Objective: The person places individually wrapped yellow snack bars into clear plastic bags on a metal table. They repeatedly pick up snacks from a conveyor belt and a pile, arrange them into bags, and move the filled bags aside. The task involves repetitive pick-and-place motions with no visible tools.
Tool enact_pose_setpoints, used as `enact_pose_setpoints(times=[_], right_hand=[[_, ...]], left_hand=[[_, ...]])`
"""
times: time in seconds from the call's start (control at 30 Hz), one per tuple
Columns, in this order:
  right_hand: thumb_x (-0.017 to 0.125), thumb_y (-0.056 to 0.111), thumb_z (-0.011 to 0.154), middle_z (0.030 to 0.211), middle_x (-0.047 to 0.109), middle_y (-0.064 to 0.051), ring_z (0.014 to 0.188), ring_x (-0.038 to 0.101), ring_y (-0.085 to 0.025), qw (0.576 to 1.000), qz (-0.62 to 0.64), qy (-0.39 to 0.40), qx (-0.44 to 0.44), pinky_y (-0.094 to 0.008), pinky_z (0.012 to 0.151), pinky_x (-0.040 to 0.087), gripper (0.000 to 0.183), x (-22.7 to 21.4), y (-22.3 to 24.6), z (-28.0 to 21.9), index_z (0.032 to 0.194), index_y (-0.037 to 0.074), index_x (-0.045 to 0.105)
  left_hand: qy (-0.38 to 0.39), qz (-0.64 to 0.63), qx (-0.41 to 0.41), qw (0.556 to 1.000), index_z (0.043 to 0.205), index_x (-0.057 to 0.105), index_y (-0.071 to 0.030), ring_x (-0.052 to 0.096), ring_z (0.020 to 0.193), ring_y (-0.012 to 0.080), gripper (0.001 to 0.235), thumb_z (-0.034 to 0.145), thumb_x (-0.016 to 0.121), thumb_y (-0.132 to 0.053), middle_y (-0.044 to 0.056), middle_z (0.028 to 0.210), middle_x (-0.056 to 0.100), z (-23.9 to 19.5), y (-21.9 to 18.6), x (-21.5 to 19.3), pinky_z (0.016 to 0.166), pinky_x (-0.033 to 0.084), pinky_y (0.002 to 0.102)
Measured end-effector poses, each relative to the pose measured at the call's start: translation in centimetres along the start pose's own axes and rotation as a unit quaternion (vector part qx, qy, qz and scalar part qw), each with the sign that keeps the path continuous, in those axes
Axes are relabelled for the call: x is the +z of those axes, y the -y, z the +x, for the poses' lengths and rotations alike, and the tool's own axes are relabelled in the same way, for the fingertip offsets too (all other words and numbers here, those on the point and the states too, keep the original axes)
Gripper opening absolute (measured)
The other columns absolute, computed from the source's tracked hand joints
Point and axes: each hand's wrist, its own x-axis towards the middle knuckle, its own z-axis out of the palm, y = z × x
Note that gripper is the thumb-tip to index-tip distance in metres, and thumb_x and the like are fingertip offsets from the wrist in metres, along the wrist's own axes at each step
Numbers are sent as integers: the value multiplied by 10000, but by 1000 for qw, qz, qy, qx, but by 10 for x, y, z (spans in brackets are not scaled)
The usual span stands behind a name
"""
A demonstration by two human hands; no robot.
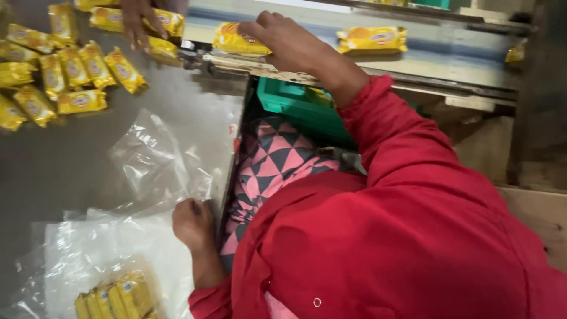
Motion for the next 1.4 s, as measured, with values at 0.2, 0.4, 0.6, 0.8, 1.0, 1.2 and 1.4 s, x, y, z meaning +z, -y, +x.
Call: enact_pose_setpoints(times=[0.2, 0.4, 0.6, 0.8, 1.0, 1.2, 1.4], right_hand=[[838, 45, 784, 1230, 578, -262, 1094, 599, -479, 997, -65, -47, 21, -535, 893, 498, 797, -16, -15, 0, 1500, 161, 510], [817, 84, 828, 1395, 548, -254, 1246, 632, -397, 991, 83, 52, 85, -444, 1037, 532, 878, 38, -10, 75, 1591, 208, 401], [889, -70, 658, 1532, 507, -114, 1461, 481, -265, 843, 535, 41, 41, -390, 1254, 395, 1075, 163, 83, 45, 1584, 70, 361], [775, 41, 867, 1474, 525, -150, 1414, 485, -260, 610, 772, 51, 171, -376, 1183, 409, 837, 249, 167, -21, 1576, 66, 331], [818, 132, 831, 1367, 522, -189, 1299, 535, -280, 875, 472, 47, 90, -363, 1093, 445, 903, 261, 168, -21, 1551, 56, 277], [796, 16, 776, 1363, 586, -142, 1268, 586, -297, 449, 864, 147, 175, -436, 1048, 532, 785, 239, 138, -11, 1459, 67, 413], [792, -11, 739, 1277, 648, -238, 1179, 669, -330, 684, 650, 255, 212, -418, 954, 590, 710, 232, 133, -15, 1390, -33, 512]], left_hand=[[1, -76, 44, 996, 929, 657, -55, 627, 852, 379, 82, 956, 685, -127, 131, 913, 647, 10, -14, -21, 784, 517, 494], [159, 39, 66, 984, 909, 671, -85, 664, 910, 388, 46, 915, 628, -102, 165, 938, 665, 24, 2, 6, 818, 548, 503], [178, -127, -200, 955, 1026, 719, 8, 684, 912, 431, 214, 987, 666, -196, 250, 976, 731, 44, 15, 36, 794, 542, 463], [164, -609, -429, 647, 1177, 656, 37, 735, 917, 270, 300, 891, 567, 49, 162, 1077, 723, 45, 9, 59, 763, 609, 350], [-42, -674, -454, 581, 1219, 589, -71, 672, 808, 251, 377, 875, 612, 82, 171, 987, 666, 27, 77, 22, 726, 593, 405], [-1, -235, -212, 949, 1289, 601, 59, 623, 1034, 403, 557, 780, 781, -76, 260, 1156, 647, 9, 29, 0, 890, 531, 455], [-9, -184, -88, 979, 1440, 517, 123, 535, 1269, 509, 668, 806, 682, -7, 365, 1405, 529, 2, -24, -7, 1062, 471, 509]])
